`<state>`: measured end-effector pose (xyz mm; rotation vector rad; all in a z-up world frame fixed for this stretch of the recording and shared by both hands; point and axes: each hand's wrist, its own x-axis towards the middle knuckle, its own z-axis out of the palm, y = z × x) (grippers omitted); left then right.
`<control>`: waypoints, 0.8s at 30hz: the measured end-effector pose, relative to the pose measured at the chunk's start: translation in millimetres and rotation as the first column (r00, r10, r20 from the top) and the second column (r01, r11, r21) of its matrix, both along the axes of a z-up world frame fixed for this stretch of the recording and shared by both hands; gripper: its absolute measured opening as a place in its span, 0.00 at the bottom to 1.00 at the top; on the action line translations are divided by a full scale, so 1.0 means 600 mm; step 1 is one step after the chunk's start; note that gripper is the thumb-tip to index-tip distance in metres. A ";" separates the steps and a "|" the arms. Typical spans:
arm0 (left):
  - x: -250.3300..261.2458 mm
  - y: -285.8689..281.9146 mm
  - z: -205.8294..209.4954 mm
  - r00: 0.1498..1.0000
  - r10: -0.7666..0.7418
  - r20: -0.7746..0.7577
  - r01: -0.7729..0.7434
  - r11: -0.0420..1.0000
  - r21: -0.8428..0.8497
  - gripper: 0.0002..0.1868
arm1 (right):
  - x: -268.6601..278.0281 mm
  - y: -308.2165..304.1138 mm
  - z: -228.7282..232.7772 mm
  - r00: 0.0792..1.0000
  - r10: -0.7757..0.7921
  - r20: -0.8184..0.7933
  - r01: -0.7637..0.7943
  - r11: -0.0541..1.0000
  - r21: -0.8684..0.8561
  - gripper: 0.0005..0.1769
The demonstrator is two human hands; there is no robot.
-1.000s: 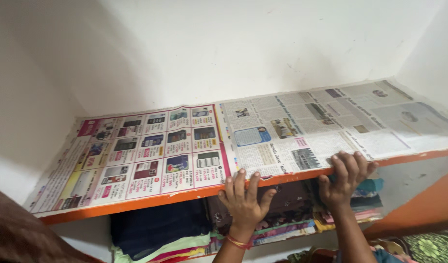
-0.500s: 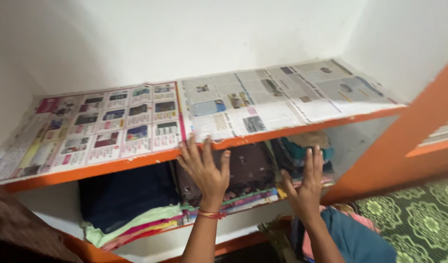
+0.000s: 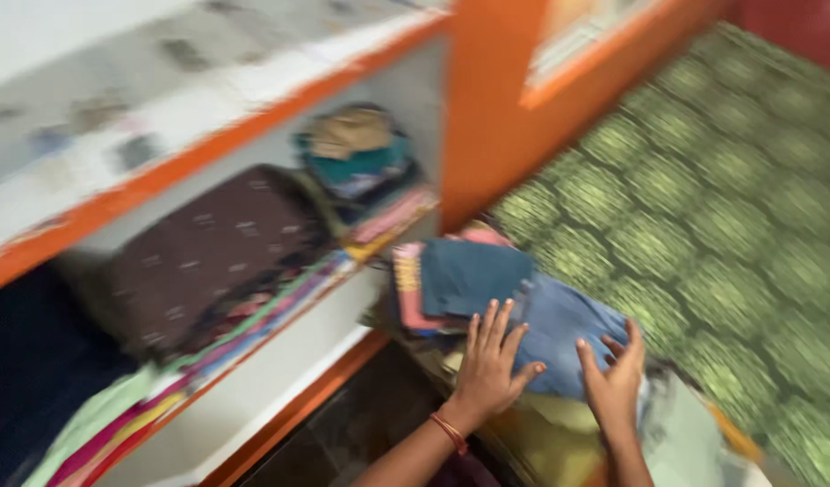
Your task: The person removes folded clothes from a shelf, places them on a bed, wipes the shelf with a cloth, and then lays newspapers on the shelf. The person handles multiple garments and a cleaning cloth.
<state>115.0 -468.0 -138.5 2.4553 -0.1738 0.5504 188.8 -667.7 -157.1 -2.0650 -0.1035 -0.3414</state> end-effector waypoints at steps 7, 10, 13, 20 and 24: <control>0.017 -0.257 -0.128 0.880 -0.405 -0.246 0.416 0.909 -0.011 0.34 | -0.073 -0.326 -0.196 0.942 -0.294 -0.164 0.292 0.956 -0.037 0.37; 0.002 -0.341 -0.210 0.769 -0.479 -0.422 0.498 0.864 -0.072 0.32 | -0.140 -0.446 -0.324 0.859 -0.370 -0.353 0.389 0.921 -0.017 0.32; -0.026 -0.404 -0.300 0.625 -0.523 -0.580 0.526 0.831 -0.181 0.32 | -0.224 -0.527 -0.408 0.768 -0.497 -0.404 0.455 0.868 -0.201 0.31; -0.067 -0.522 -0.410 0.428 -0.567 -0.704 0.622 0.750 -0.226 0.38 | -0.319 -0.586 -0.455 0.573 -0.764 -0.297 0.561 0.630 -0.537 0.52; -0.063 -0.561 -0.400 0.361 -0.574 -0.734 0.619 0.737 -0.271 0.38 | -0.293 -0.577 -0.453 0.392 -0.767 -0.508 0.482 0.641 -0.597 0.68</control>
